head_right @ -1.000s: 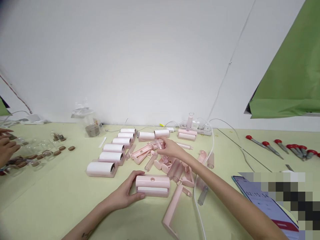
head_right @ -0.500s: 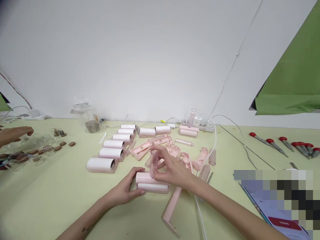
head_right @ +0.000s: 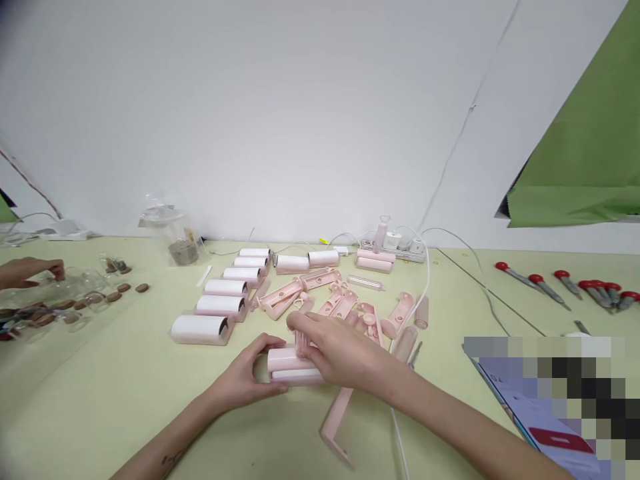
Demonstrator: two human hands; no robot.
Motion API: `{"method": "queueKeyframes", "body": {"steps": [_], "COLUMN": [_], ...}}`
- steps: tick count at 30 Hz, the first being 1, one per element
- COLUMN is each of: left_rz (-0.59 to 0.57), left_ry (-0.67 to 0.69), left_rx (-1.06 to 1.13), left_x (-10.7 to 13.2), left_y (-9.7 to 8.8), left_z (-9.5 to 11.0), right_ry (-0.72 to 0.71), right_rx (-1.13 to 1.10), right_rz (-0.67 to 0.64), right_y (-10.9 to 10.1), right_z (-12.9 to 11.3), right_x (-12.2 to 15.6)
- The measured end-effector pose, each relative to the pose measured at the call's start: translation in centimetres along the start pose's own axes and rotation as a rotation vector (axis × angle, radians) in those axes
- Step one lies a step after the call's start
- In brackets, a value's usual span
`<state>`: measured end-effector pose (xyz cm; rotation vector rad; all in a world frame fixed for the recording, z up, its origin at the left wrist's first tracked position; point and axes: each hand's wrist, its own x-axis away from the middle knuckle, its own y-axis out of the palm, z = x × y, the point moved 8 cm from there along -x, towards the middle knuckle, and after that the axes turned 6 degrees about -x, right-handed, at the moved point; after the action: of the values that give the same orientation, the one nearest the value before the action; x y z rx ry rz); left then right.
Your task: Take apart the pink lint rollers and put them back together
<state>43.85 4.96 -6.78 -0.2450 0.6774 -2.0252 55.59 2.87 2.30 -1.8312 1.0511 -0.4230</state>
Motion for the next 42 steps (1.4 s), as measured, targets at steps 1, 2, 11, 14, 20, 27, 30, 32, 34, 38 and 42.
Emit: {"method": "queueKeyframes", "body": {"steps": [1,2,11,14,20,27,30,32,34,38,42], "left_rz": [0.001,0.003,-0.058,0.024,0.179,0.035,0.056,0.043,0.036,0.038,0.052], "left_ry": [-0.004,-0.008,-0.157,-0.133,0.151,-0.089,-0.105,-0.113,-0.127,-0.120,-0.111], "left_rx": [-0.003,-0.006,0.008,0.025,0.208,0.458,0.457,0.455,0.459,0.471,0.474], "left_x": [0.0,0.0,4.2,4.9,1.5,-1.7,-1.6,-1.4,-1.4,-1.6,-1.7], "left_y": [0.0,0.0,-0.5,-2.2,-3.5,1.9,2.2,2.2,2.1,2.1,2.3], "left_z": [0.1,0.2,-1.7,-0.6,7.1,5.7,5.0,5.0,5.0,4.7,4.5], "right_ry": [0.002,0.011,-0.011,-0.131,-0.194,-0.063,0.065,0.139,0.197,0.196,0.130], "right_rx": [0.001,-0.007,-0.239,0.141,0.316,0.328,0.292,0.281,0.286,0.320,0.384], "right_rz": [0.002,0.008,0.042,0.048,-0.054,0.076,0.130,0.150,0.152,0.061,-0.044], "right_y": [0.1,0.1,-2.5,-1.3,3.3,-0.3,-2.8,-4.0,-4.5,-3.3,-2.1], "right_z": [0.0,0.1,3.5,4.2,5.1,6.1,8.1,9.6,11.1,12.3,11.4], "right_x": [0.1,0.2,-2.8,-7.0,-13.7,-11.6,-8.8,-7.3,-6.1,-5.1,-5.5]}}
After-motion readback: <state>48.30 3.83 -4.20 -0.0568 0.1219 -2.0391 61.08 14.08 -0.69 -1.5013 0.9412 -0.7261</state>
